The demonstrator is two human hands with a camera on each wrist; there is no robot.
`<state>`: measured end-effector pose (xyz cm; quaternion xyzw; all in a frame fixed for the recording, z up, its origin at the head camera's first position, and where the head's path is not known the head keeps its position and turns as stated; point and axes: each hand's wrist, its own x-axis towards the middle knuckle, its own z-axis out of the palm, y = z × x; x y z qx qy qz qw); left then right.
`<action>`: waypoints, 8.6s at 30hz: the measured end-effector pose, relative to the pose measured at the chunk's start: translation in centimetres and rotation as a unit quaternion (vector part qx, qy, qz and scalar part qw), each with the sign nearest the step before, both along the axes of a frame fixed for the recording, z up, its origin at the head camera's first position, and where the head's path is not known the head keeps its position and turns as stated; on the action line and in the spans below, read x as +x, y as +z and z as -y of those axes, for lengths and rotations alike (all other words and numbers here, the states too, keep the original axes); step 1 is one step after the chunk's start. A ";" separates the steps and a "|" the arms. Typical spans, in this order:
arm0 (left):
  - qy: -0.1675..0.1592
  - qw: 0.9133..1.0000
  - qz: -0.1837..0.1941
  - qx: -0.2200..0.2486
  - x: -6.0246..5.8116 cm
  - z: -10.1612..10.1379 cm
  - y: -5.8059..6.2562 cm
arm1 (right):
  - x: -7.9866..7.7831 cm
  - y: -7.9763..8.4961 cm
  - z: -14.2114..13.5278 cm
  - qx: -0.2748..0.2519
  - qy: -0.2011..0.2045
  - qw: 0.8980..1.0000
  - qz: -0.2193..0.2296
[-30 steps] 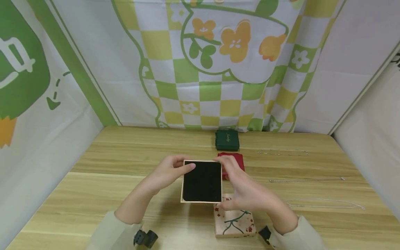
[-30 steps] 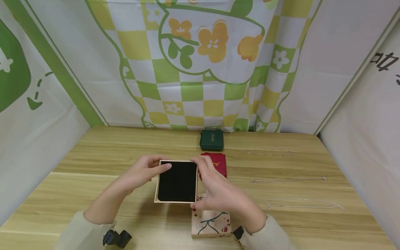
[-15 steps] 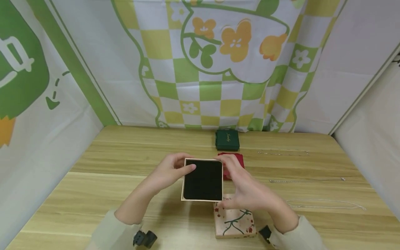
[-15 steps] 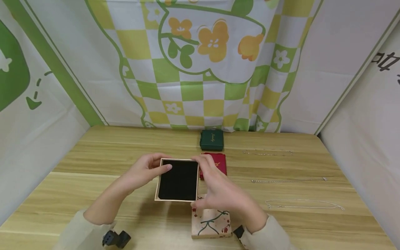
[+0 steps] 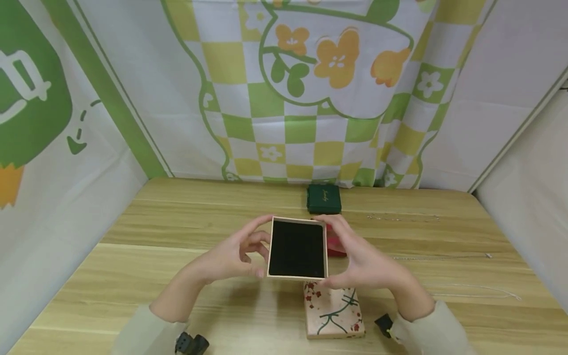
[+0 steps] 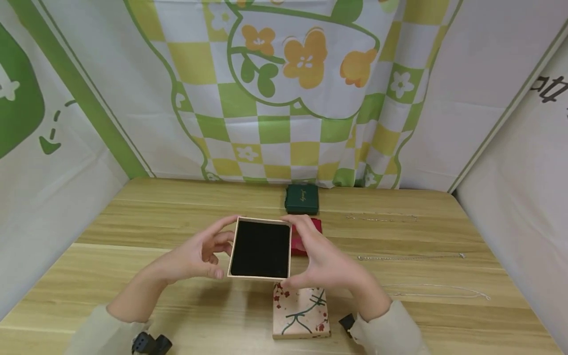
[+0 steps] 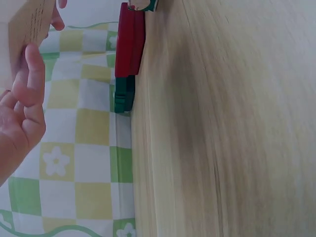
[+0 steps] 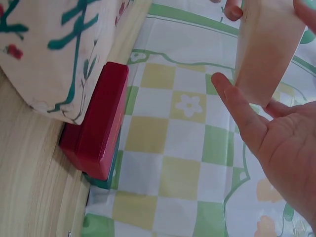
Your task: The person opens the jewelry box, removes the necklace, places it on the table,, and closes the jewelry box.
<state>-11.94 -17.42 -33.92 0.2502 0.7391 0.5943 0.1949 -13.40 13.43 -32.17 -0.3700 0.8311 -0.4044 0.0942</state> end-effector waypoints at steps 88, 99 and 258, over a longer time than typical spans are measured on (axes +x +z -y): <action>0.008 1.000 0.001 0.026 0.8 -1.2 -1.8 | 3.1 -4.7 -2.5 0.230 0.076 0.970 -0.039; 0.012 0.999 0.010 0.041 0.8 -0.7 -1.9 | 2.5 -3.5 -4.5 0.189 -0.001 0.981 -0.032; 0.032 0.994 0.096 0.035 0.9 -3.8 -2.5 | -0.6 -3.9 -2.1 -0.141 0.057 0.945 0.290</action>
